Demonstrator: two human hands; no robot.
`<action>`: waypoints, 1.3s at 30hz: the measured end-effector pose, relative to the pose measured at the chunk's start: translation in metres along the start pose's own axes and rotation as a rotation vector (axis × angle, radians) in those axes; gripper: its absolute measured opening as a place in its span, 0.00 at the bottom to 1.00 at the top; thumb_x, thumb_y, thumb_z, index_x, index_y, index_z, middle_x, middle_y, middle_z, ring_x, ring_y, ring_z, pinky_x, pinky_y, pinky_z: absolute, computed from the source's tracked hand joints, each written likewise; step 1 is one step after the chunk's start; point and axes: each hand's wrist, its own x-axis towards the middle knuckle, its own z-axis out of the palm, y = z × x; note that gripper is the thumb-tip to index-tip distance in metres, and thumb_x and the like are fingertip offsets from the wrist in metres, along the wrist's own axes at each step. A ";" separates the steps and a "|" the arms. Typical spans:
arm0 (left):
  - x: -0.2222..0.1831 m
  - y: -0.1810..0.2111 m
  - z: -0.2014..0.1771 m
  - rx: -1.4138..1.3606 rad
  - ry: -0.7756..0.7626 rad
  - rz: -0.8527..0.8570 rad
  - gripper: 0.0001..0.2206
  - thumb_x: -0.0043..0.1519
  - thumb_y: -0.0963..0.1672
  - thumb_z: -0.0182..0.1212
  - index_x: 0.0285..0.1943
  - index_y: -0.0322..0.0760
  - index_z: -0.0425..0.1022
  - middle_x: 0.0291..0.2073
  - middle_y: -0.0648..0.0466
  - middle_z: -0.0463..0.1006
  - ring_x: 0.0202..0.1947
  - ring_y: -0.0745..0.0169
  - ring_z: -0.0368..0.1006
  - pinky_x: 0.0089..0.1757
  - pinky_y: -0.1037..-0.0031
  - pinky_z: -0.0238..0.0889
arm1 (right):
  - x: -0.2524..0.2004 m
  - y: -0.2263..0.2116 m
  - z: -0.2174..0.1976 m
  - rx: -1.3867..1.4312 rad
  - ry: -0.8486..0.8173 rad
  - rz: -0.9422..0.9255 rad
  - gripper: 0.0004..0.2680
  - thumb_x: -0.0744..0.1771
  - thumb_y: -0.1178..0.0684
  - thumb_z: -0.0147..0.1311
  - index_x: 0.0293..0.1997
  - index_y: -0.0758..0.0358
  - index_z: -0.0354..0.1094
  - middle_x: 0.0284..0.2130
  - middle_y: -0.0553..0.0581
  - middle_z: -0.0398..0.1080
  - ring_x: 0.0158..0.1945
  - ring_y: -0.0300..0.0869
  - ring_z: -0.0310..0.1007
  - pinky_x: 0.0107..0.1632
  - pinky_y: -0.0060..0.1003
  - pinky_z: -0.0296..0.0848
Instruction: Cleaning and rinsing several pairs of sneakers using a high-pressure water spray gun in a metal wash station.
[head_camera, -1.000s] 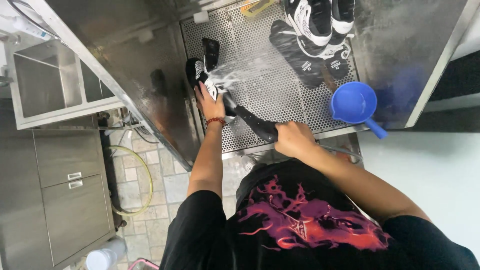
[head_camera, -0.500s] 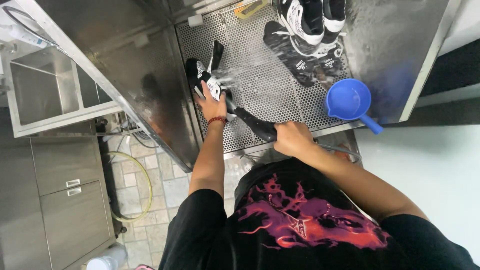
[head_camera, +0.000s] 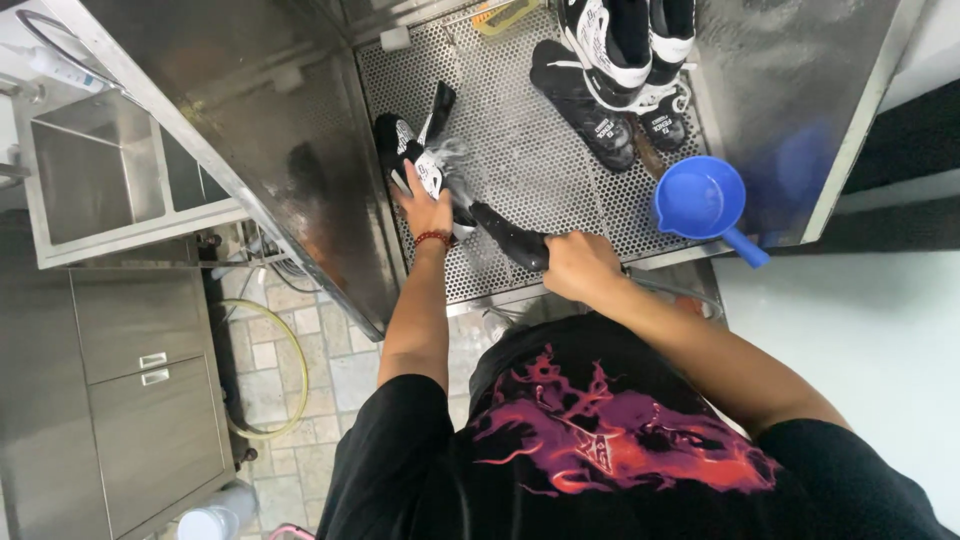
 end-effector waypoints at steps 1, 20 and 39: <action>0.000 0.002 -0.002 -0.001 0.003 0.002 0.46 0.55 0.46 0.66 0.82 0.60 0.40 0.77 0.28 0.34 0.76 0.25 0.38 0.68 0.56 0.45 | 0.000 0.001 0.001 -0.001 0.003 -0.002 0.12 0.59 0.53 0.57 0.43 0.62 0.75 0.29 0.68 0.77 0.37 0.61 0.79 0.44 0.56 0.77; -0.009 0.053 -0.001 0.287 -0.093 -0.197 0.46 0.53 0.51 0.66 0.80 0.70 0.39 0.79 0.40 0.34 0.65 0.26 0.57 0.56 0.45 0.63 | 0.030 0.015 0.028 -0.017 0.031 0.014 0.13 0.59 0.53 0.56 0.45 0.60 0.75 0.28 0.68 0.77 0.35 0.61 0.80 0.43 0.55 0.77; -0.006 0.044 0.005 0.269 -0.071 -0.176 0.46 0.53 0.52 0.67 0.80 0.70 0.40 0.79 0.41 0.36 0.65 0.25 0.57 0.56 0.45 0.64 | 0.055 0.014 0.028 0.007 0.013 0.073 0.14 0.59 0.52 0.57 0.46 0.60 0.75 0.31 0.69 0.77 0.37 0.62 0.80 0.43 0.54 0.78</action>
